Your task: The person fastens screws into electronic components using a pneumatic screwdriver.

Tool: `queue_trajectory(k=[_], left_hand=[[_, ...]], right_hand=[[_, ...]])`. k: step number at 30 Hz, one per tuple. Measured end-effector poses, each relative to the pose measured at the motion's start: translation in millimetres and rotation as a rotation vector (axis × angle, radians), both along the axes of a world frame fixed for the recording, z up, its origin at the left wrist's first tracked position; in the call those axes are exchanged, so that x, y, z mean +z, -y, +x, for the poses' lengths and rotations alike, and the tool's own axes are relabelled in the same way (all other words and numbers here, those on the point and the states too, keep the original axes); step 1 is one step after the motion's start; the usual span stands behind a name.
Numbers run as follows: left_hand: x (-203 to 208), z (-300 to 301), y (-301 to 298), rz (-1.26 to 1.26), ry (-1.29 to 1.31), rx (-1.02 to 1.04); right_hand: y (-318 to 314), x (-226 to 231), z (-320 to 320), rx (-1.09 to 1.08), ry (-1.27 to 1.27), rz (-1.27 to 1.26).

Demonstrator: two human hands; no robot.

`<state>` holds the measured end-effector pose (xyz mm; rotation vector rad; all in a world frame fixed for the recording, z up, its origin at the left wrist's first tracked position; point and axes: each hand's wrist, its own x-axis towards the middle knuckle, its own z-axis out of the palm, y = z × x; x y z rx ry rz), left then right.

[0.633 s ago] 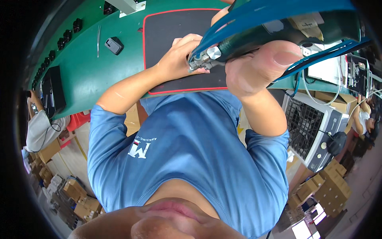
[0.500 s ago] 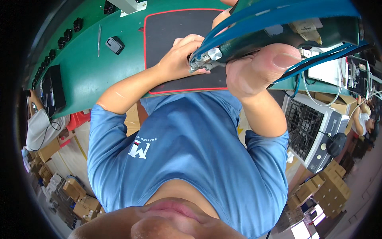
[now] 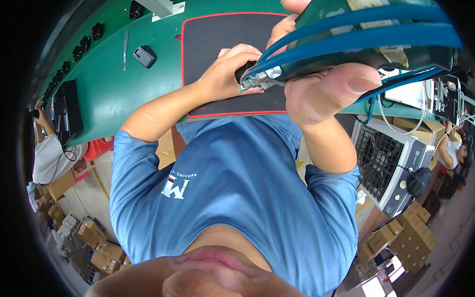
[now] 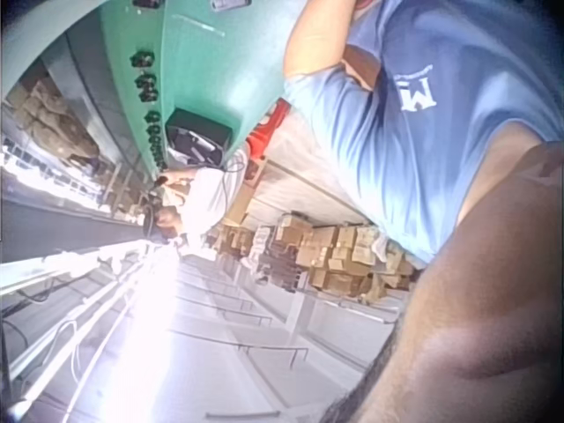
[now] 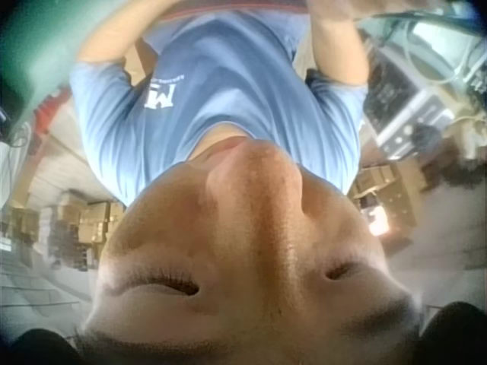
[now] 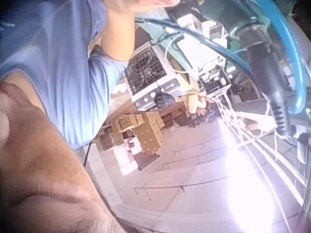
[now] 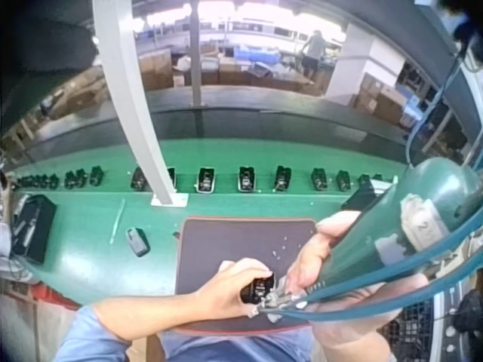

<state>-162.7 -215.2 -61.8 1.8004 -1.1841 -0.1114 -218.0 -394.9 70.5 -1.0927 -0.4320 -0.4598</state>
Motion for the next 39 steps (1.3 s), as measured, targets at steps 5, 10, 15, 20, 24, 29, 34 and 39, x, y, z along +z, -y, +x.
queue_trajectory(k=[5,10,15,20,24,29,34,39], left_hand=[[-3,1,0,-0.028,0.007,0.008],[-1,0,0,-0.025,0.008,0.004],[-1,1,0,-0.025,0.025,0.008],[-1,2,2,-0.048,0.022,0.014],[-2,2,1,-0.047,0.017,0.025],[0,2,1,-0.010,0.028,0.024],[2,1,0,-0.003,0.002,0.013],[-2,-1,-3,-0.007,0.044,0.045]], right_hand=[[-1,3,1,0.040,-0.010,0.014],[1,1,2,0.035,0.015,0.000],[-3,3,1,0.027,-0.016,0.020],[0,-3,1,-0.017,-0.004,-0.004],[1,-3,0,0.075,-0.009,0.058],[2,-5,9,0.023,0.064,-0.059],[12,64,15,0.141,0.145,0.130],[-2,46,23,0.191,0.057,0.236]])
